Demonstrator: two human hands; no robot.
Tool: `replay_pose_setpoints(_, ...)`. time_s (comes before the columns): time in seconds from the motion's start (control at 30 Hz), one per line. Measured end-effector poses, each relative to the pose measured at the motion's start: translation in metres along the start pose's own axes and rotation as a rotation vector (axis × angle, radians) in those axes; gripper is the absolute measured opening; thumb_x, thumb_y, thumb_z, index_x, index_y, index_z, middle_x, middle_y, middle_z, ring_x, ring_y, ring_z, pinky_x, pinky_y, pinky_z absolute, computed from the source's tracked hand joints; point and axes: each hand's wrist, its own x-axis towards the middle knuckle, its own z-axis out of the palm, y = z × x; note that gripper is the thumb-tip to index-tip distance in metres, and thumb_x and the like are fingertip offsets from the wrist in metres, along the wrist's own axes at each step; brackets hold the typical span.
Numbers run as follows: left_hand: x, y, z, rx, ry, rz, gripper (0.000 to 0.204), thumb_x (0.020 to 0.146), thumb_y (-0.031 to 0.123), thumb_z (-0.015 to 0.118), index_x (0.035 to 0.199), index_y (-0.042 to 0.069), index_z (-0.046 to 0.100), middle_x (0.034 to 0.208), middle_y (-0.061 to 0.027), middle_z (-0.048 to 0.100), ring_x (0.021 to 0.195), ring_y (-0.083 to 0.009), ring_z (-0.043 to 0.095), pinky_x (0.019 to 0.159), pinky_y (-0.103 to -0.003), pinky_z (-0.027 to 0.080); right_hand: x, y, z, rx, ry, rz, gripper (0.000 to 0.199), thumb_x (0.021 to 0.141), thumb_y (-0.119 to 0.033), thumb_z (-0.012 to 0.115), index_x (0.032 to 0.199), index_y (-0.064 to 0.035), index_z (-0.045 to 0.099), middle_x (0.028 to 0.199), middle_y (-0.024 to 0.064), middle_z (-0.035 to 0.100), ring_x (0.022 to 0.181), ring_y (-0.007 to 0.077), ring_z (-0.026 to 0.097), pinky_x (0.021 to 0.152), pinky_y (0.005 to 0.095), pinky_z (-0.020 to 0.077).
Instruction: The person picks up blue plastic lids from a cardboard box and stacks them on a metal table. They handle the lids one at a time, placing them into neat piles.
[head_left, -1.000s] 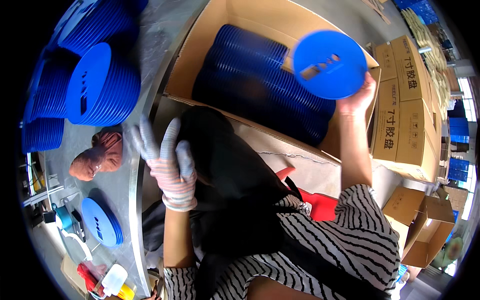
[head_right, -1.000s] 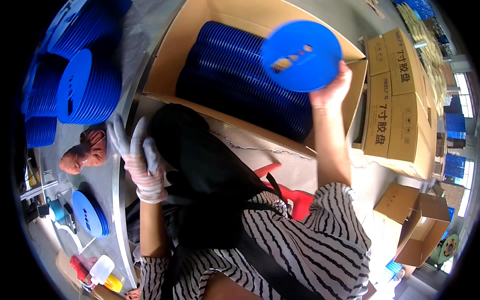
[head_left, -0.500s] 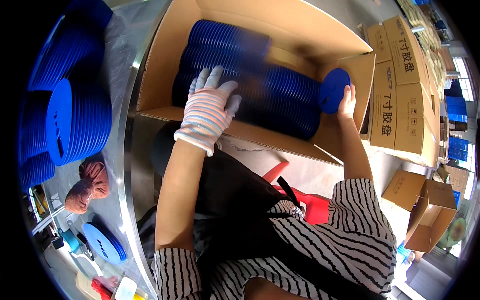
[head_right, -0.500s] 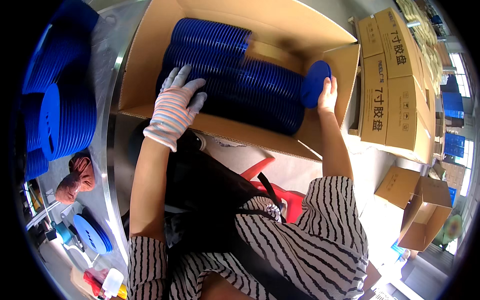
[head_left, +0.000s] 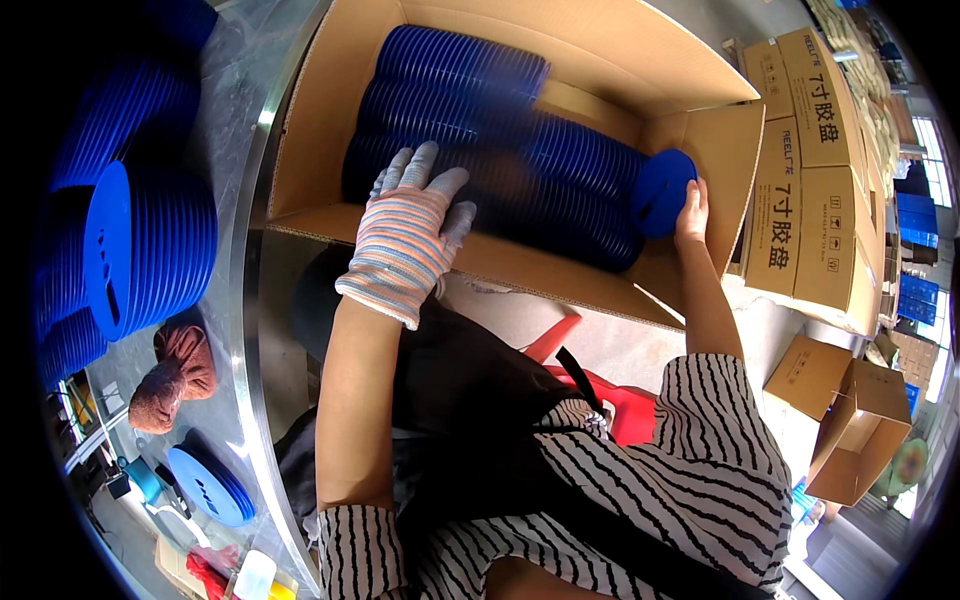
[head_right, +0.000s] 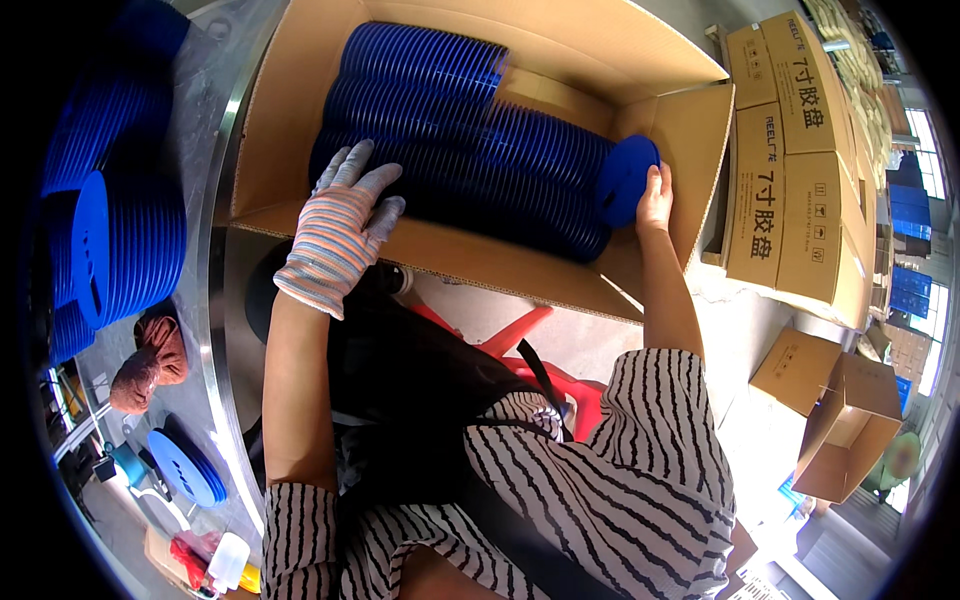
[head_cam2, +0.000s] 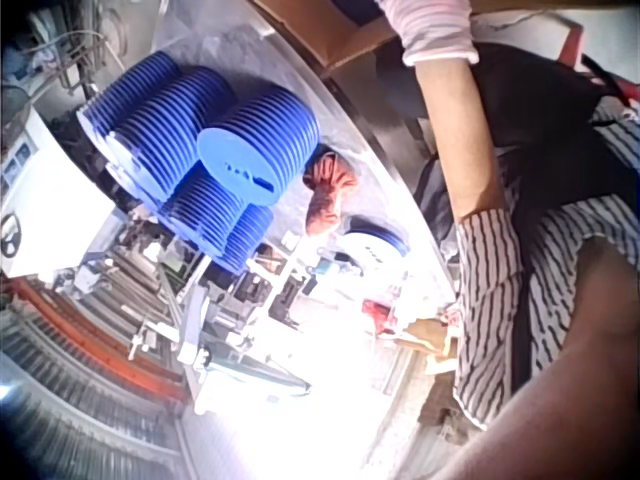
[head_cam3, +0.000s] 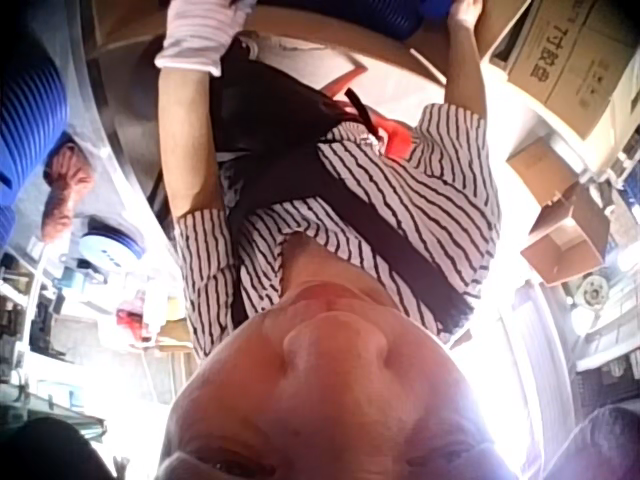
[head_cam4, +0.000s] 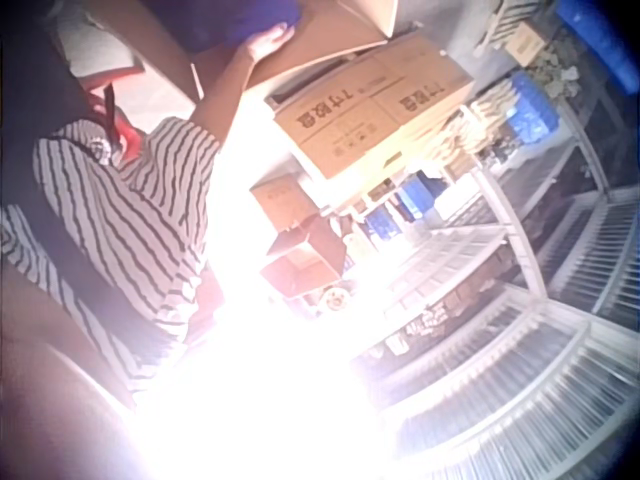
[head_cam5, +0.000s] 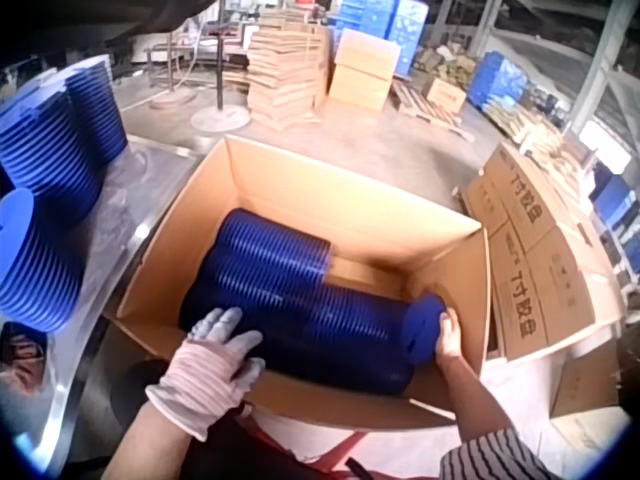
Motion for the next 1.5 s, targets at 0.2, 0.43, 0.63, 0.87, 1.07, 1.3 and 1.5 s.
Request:
replay_pose_setpoints(0.2, -0.001, -0.001, 0.002, -0.001, -0.004, -0.02, 0.038, 0.09, 0.023, 0.063, 0.127, 0.016, 0.06, 0.149, -0.0167, 0.037, 0.14, -0.0361, 0.031, 0.113, -0.044, 0.03, -0.005, -0.013, -0.002, -0.078, 0.075, 0.031, 0.056, 0.098, -0.041, 0.045, 0.133, 0.0029, 0.047, 0.125, 0.0153, 0.057, 0.117, 0.0262, 0.051, 0.103, 0.0341, 0.0362)
replay_pose_setpoints(0.43, -0.002, -0.001, 0.002, -0.01, 0.009, -0.001, 0.037, 0.089, 0.022, 0.063, 0.126, 0.015, 0.061, 0.148, -0.0175, 0.038, 0.139, -0.0366, 0.032, 0.113, -0.044, 0.03, -0.006, -0.015, -0.008, -0.059, 0.052, 0.029, 0.054, 0.098, -0.04, 0.045, 0.132, 0.0024, 0.047, 0.127, 0.016, 0.056, 0.117, 0.0272, 0.051, 0.103, 0.0342, 0.0366)
replay_pose_setpoints(0.63, -0.003, -0.001, 0.003, 0.001, 0.013, 0.003, 0.037, 0.09, 0.024, 0.062, 0.126, 0.015, 0.061, 0.148, -0.0178, 0.038, 0.139, -0.0372, 0.032, 0.113, -0.045, 0.03, -0.007, -0.018, -0.008, -0.054, 0.018, 0.012, 0.053, 0.098, -0.039, 0.046, 0.132, 0.002, 0.048, 0.128, 0.0166, 0.055, 0.117, 0.0281, 0.052, 0.103, 0.0343, 0.0369)
replay_pose_setpoints(0.87, 0.001, 0.001, 0.006, 0.025, -0.009, 0.022, 0.039, 0.09, 0.024, 0.062, 0.128, 0.016, 0.06, 0.148, -0.0178, 0.038, 0.138, -0.0376, 0.032, 0.113, -0.046, 0.03, -0.018, -0.014, 0.012, -0.25, -0.03, -0.236, 0.041, 0.098, -0.03, 0.049, 0.125, 0.0011, 0.051, 0.119, 0.0186, 0.058, 0.111, 0.0296, 0.055, 0.097, 0.037, 0.0424)
replay_pose_setpoints(1.07, -0.003, 0.0, 0.002, 0.017, -0.002, -0.004, 0.039, 0.089, 0.024, 0.063, 0.127, 0.016, 0.06, 0.148, -0.0178, 0.038, 0.138, -0.0372, 0.033, 0.112, -0.046, 0.031, -0.061, -0.052, 0.081, -0.541, -0.056, -0.421, 0.035, 0.094, -0.021, 0.052, 0.123, -0.001, 0.049, 0.116, 0.0226, 0.052, 0.107, 0.0427, 0.051, 0.092, 0.0465, 0.0441)
replay_pose_setpoints(1.3, -0.002, -0.01, 0.013, -0.042, 0.106, 0.086, 0.035, 0.086, 0.017, 0.066, 0.121, 0.013, 0.063, 0.142, -0.0185, 0.046, 0.133, -0.0381, 0.039, 0.109, -0.043, 0.036, -0.082, -0.038, 0.107, -0.619, -0.081, -0.302, 0.039, 0.096, -0.021, 0.049, 0.128, 0.0008, 0.043, 0.12, 0.0238, 0.044, 0.11, 0.0427, 0.048, 0.094, 0.0453, 0.043)
replay_pose_setpoints(1.5, 0.006, -0.007, 0.018, -0.028, 0.098, 0.146, 0.036, 0.086, 0.019, 0.065, 0.121, 0.01, 0.063, 0.14, -0.0198, 0.047, 0.132, -0.0387, 0.041, 0.109, -0.043, 0.036, -0.08, -0.042, 0.114, -0.664, -0.046, -0.188, 0.041, 0.096, -0.022, 0.049, 0.129, 0.0014, 0.042, 0.124, 0.0229, 0.043, 0.113, 0.0418, 0.047, 0.097, 0.0447, 0.043)
